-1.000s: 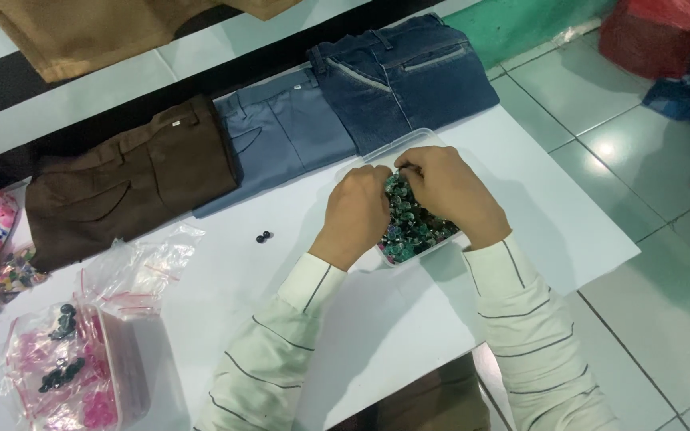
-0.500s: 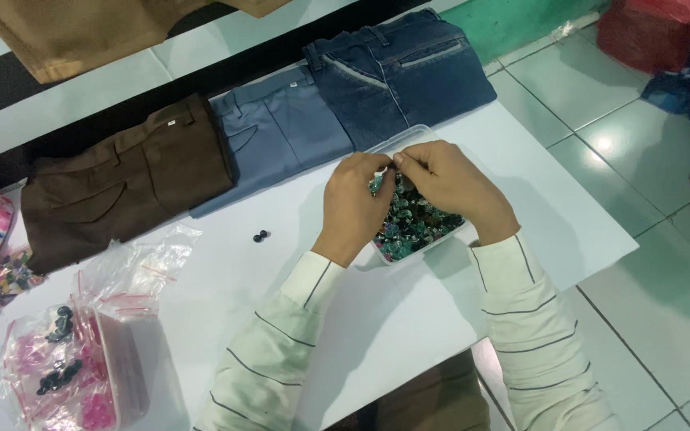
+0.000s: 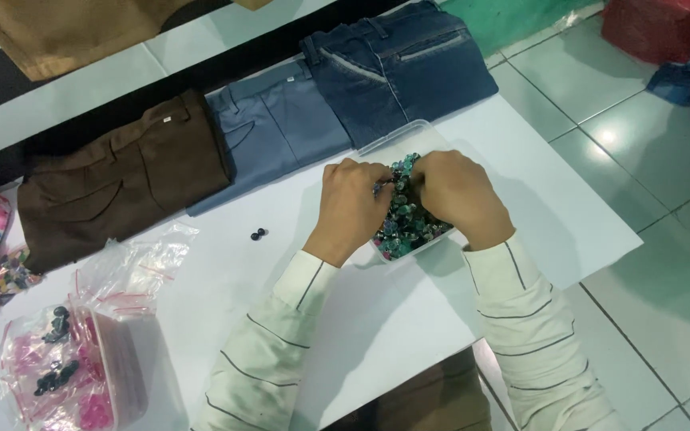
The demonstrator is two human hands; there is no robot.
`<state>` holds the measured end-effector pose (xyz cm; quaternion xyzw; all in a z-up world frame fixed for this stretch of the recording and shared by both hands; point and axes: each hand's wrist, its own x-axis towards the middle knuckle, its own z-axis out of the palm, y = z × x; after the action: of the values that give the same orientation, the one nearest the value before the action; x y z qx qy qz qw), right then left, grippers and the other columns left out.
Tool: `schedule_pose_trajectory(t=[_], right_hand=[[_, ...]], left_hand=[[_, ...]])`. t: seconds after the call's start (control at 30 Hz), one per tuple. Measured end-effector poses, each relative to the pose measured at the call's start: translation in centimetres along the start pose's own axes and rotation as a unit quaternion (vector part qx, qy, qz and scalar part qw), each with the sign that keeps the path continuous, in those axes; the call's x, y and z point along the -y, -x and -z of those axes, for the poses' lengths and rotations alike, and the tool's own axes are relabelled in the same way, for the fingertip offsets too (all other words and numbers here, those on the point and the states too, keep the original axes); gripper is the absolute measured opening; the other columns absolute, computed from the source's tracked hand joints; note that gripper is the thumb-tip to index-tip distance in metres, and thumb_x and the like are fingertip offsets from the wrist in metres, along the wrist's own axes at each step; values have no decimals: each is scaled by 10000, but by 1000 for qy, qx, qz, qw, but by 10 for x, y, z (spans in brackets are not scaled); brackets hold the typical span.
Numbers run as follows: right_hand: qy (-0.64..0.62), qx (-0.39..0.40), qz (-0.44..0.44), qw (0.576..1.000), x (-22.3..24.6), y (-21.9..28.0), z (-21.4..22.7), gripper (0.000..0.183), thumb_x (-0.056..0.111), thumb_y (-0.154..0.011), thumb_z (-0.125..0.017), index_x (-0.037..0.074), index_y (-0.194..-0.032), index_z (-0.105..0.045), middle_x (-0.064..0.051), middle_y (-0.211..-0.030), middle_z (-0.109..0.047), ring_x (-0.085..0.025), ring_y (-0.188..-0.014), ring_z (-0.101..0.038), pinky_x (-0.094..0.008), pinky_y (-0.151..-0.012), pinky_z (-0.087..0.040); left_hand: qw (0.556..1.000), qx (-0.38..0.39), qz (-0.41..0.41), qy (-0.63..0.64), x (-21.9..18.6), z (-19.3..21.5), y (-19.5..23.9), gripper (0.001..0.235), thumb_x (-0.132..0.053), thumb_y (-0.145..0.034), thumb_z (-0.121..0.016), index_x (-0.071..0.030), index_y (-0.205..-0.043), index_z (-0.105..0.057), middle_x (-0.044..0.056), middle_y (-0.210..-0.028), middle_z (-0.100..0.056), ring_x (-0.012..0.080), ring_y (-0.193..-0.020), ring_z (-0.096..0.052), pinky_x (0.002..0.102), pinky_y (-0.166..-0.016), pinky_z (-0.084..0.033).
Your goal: Package small black plastic components into clear plastic bags
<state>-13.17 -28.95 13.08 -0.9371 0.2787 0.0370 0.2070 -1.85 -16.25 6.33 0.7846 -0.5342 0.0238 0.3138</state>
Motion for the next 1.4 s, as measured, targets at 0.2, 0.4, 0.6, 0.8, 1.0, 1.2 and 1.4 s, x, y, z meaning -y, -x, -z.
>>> schedule_pose_trajectory(t=[0.2, 0.4, 0.6, 0.8, 1.0, 1.2, 1.4], right_hand=[[-120, -48, 84, 988, 3, -3, 3, 267, 3, -939, -584, -40, -1155, -735, -285, -1018, -729, -462, -963, -713, -481, -755, -604], [-194, -66, 101, 974, 11, 5, 3, 254, 46, -951, -597, 5, -1158, -738, -237, -868, -745, -390, -882, -727, -446, -674, -599], [-252, -179, 216, 926, -1, -7, -12, 136, 7, -900, -668, -8, -1014, -740, -220, -860, -732, -273, -733, -662, -362, -545, -516], [-312, -220, 257, 888, 10, -2, -16, 115, 0, -903, -682, -8, -1006, -733, -141, -786, -725, -196, -646, -653, -273, -507, -501], [-298, -236, 310, 871, 26, 5, -17, 126, -40, -873, -690, 2, -977, -745, -152, -760, -716, -230, -597, -653, -294, -476, -468], [-285, -233, 335, 867, 52, 23, -21, 143, -38, -885, -690, 30, -979, -774, -106, -761, -737, -190, -533, -626, -281, -445, -466], [-227, -224, 348, 881, 87, 44, -35, 122, 19, -907, -706, 63, -1005, -762, -102, -803, -740, -229, -599, -694, -284, -494, -506]], left_hand=[[1000, 3, 18, 18, -5, 7, -1, 158, -99, -862, -717, -67, -1011, -758, 109, -905, -772, 311, -933, -698, 451, -962, -421], [996, -66, 21, 54, -3, 5, -2, 173, -58, -872, -714, -41, -1042, -743, 125, -917, -762, 320, -920, -700, 418, -889, -459], [981, -155, -17, 120, -10, 13, -1, 181, -7, -937, -654, -15, -1102, -727, 144, -946, -750, 290, -852, -714, 388, -841, -513], [951, -250, -58, 172, -11, 21, 8, 182, -5, -993, -631, -43, -1143, -726, 119, -992, -750, 277, -898, -716, 370, -838, -528], [919, -298, -69, 249, -10, 30, 26, 179, 7, -960, -663, -54, -1115, -728, 93, -994, -734, 264, -900, -730, 330, -769, -588], [908, -341, -101, 222, -9, 44, 49, 213, 48, -928, -683, -41, -1117, -724, 84, -994, -713, 253, -928, -720, 316, -774, -602], [924, -343, -67, 155, 4, 70, 92, 249, 51, -878, -723, -80, -1089, -712, 46, -958, -712, 216, -834, -682, 324, -765, -576]])
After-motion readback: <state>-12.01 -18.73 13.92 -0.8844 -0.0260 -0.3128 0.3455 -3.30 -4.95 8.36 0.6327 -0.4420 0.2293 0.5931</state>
